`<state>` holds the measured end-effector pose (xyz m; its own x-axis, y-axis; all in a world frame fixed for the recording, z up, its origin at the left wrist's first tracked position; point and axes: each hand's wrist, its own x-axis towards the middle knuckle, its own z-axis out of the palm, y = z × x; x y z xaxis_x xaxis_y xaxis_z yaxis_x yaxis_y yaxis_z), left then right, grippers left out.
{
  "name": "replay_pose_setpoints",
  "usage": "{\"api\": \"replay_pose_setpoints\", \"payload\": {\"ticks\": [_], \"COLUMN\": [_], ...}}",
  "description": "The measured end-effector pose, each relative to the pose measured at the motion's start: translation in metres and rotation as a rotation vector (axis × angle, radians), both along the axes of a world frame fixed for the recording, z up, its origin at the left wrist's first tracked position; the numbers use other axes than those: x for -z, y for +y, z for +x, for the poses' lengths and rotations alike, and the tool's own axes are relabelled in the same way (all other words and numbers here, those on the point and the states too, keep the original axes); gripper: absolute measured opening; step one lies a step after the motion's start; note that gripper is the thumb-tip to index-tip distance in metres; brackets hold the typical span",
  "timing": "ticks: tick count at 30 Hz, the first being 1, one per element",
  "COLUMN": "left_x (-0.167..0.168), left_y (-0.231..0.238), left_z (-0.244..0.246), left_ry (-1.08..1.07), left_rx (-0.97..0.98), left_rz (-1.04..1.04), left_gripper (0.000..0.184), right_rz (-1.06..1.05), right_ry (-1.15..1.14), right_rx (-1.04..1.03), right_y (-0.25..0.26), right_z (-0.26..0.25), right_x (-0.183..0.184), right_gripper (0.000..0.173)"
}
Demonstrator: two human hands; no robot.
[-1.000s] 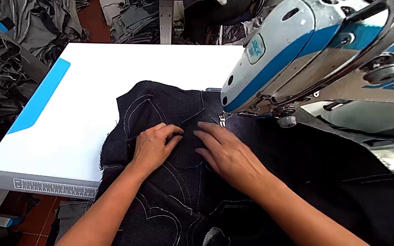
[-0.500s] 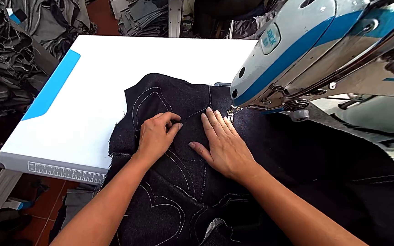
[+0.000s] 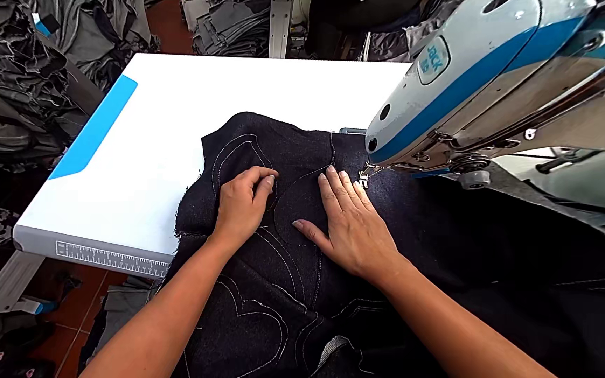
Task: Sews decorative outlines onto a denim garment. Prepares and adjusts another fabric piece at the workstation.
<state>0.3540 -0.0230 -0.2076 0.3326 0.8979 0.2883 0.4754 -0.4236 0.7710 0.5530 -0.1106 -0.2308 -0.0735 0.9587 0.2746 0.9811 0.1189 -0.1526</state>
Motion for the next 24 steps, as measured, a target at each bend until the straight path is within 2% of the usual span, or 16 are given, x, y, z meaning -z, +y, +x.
{"api": "replay_pose_setpoints", "payload": {"ticks": [3,5,7,11,19,21,24], "left_x": [-0.002,0.000,0.002,0.010,0.007,0.007,0.006], "left_y": [0.003,0.002,0.002,0.002,0.000,-0.001,0.000], "left_z": [-0.001,-0.001,0.000,0.003,0.005,0.005,0.005], "left_ry": [-0.105,-0.121,-0.057,0.204,0.320,0.339,0.336], "left_rx": [-0.057,-0.056,0.017,0.222,0.221,0.227,0.237], "left_rz": [-0.082,-0.057,0.039,0.224,0.255,0.267,0.263], "left_gripper": [0.027,0.025,0.024,0.030,0.030,0.030,0.029], "right_rz": [-0.002,-0.003,0.000,-0.005,-0.026,-0.024,-0.026], "right_ry": [-0.004,-0.006,-0.006,0.006,0.031,0.094,0.294], "right_rx": [0.002,0.001,-0.002,-0.004,0.000,-0.022,-0.122], "right_y": [0.000,0.000,0.000,-0.001,0.000,0.001,-0.003], "right_z": [0.000,0.000,0.000,0.001,0.001,0.003,0.016], "right_x": [0.000,0.000,0.000,0.000,0.000,-0.001,-0.011], "right_gripper": [0.099,0.099,0.099,0.097,0.089,0.079,0.051]}}
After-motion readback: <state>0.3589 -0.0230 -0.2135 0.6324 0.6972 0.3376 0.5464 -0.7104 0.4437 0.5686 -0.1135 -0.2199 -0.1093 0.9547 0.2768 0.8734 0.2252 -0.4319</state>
